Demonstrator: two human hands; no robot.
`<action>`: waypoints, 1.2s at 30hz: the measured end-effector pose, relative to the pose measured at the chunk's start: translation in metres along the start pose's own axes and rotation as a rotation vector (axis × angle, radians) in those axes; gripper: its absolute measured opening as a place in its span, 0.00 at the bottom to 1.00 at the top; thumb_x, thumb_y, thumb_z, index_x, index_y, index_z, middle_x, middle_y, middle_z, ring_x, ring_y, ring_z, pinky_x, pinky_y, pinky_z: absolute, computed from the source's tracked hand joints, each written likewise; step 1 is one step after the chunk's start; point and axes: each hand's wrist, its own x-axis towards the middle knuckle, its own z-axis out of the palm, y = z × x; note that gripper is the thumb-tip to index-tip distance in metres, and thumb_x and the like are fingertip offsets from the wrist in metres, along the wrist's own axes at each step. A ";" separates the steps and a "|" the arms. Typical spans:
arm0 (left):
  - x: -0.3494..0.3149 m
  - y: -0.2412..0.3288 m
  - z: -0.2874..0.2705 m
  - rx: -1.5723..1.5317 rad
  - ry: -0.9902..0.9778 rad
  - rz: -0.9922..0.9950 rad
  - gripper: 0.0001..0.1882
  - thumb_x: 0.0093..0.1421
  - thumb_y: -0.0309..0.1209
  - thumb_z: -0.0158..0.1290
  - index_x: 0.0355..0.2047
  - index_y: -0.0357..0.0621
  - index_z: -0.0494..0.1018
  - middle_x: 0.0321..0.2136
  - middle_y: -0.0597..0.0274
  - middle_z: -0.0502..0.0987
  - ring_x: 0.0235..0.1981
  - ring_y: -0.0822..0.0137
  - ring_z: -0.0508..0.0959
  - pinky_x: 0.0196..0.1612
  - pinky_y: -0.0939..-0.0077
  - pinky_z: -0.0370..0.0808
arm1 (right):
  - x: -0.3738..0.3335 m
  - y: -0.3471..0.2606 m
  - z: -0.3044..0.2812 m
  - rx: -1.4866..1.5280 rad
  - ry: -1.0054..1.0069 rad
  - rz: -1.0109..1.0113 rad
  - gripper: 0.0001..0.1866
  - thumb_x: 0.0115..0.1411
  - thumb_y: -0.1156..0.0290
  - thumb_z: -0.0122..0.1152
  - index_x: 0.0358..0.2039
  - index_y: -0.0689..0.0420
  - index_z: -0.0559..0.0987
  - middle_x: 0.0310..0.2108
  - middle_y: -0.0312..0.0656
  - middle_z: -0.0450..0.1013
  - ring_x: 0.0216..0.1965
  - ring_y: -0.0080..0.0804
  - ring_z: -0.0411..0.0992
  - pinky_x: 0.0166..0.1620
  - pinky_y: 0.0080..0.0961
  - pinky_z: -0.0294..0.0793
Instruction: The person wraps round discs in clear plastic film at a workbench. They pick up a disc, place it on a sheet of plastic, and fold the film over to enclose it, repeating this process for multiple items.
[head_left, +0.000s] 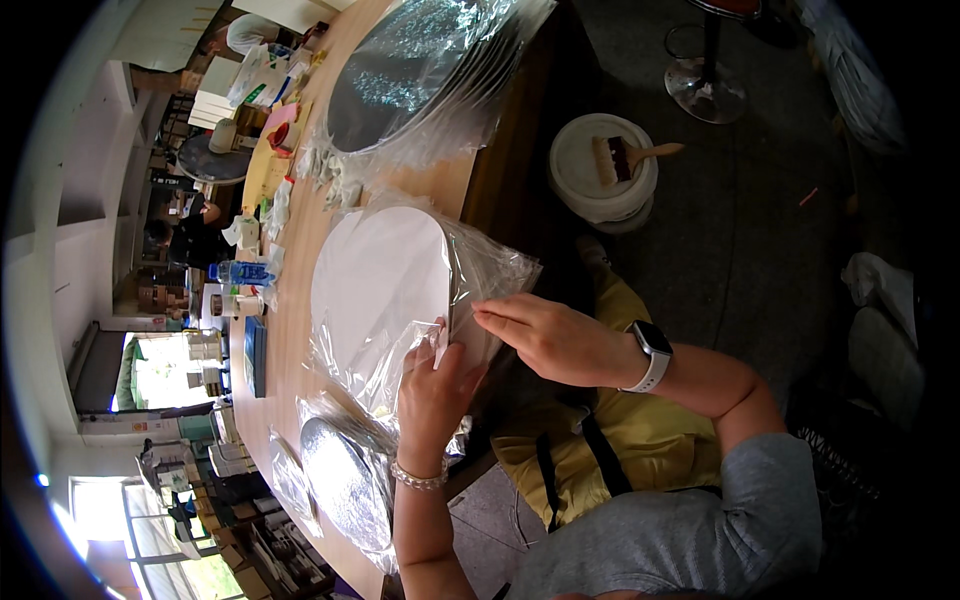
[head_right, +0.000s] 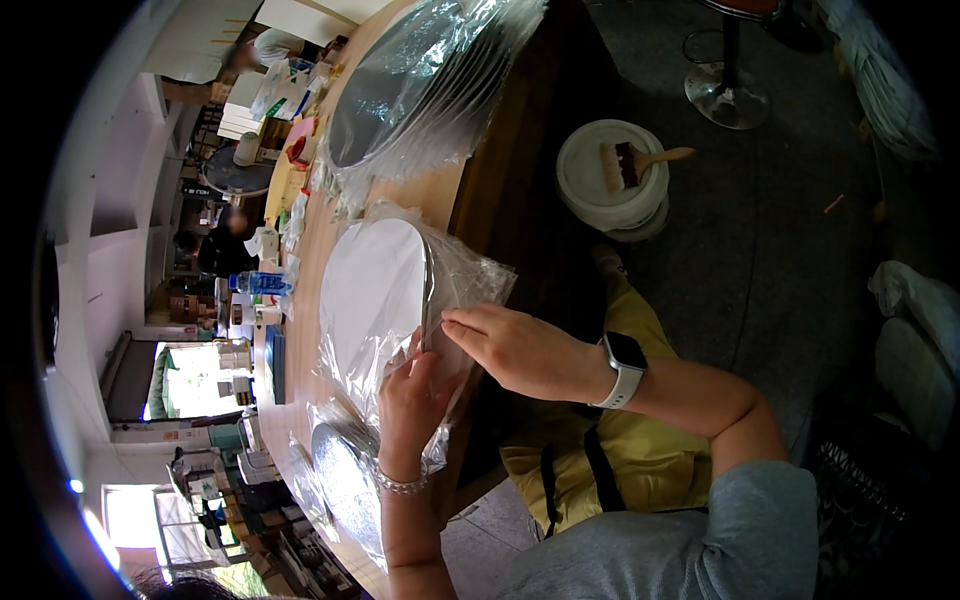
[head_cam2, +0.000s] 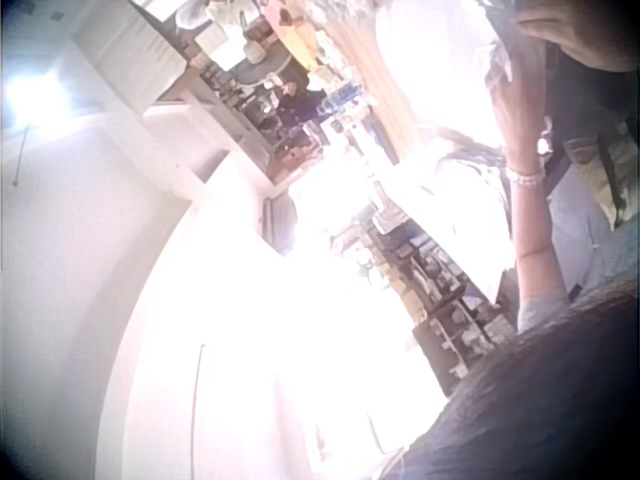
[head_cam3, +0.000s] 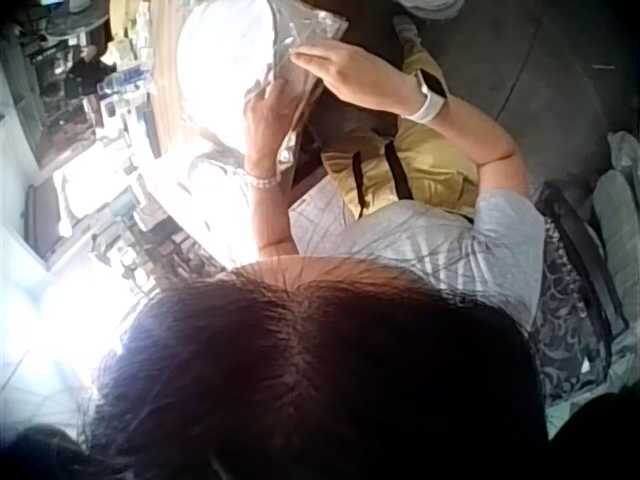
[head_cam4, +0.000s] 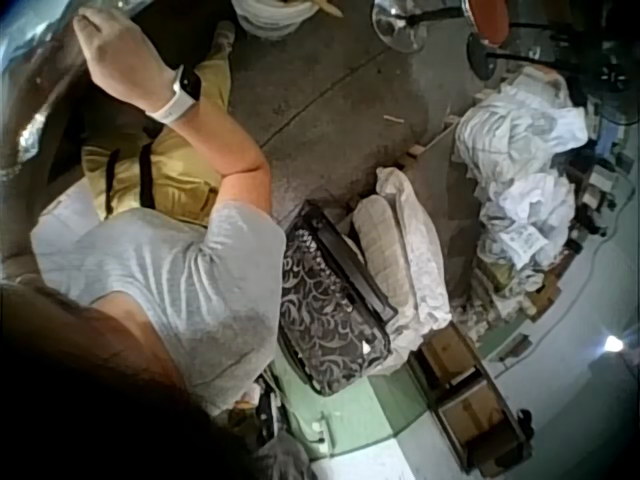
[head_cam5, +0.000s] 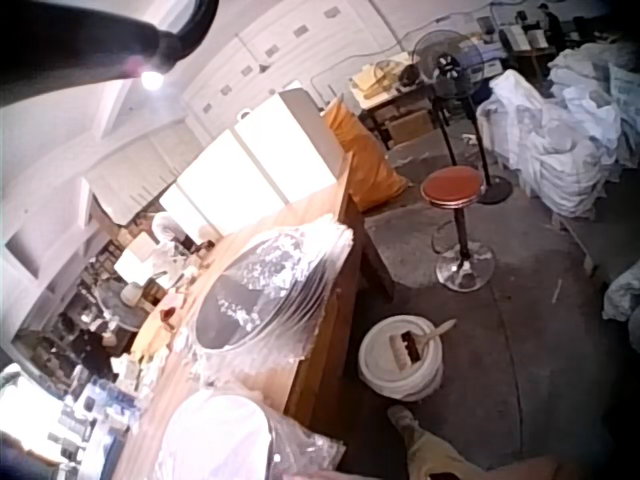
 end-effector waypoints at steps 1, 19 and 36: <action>-0.001 -0.003 0.002 -0.004 -0.010 -0.022 0.18 0.45 0.36 0.65 0.35 0.45 0.72 0.51 0.49 0.72 0.41 0.47 0.76 0.39 0.61 0.77 | 0.000 0.000 0.000 -0.006 -0.002 -0.002 0.19 0.57 0.78 0.49 0.48 0.73 0.69 0.51 0.56 0.67 0.51 0.47 0.68 0.55 0.33 0.68; -0.002 -0.006 -0.003 -0.004 0.029 0.043 0.20 0.50 0.22 0.55 0.46 0.45 0.72 0.48 0.45 0.73 0.40 0.48 0.77 0.41 0.62 0.76 | 0.000 -0.001 -0.001 -0.006 -0.020 0.013 0.19 0.55 0.79 0.50 0.48 0.72 0.69 0.50 0.55 0.67 0.50 0.47 0.68 0.54 0.33 0.69; -0.001 -0.007 -0.004 -0.092 -0.020 -0.007 0.20 0.49 0.29 0.61 0.44 0.48 0.72 0.53 0.52 0.70 0.44 0.50 0.75 0.42 0.62 0.76 | 0.001 0.001 0.000 0.000 -0.011 0.005 0.18 0.55 0.79 0.50 0.47 0.72 0.70 0.49 0.55 0.68 0.49 0.47 0.69 0.53 0.33 0.70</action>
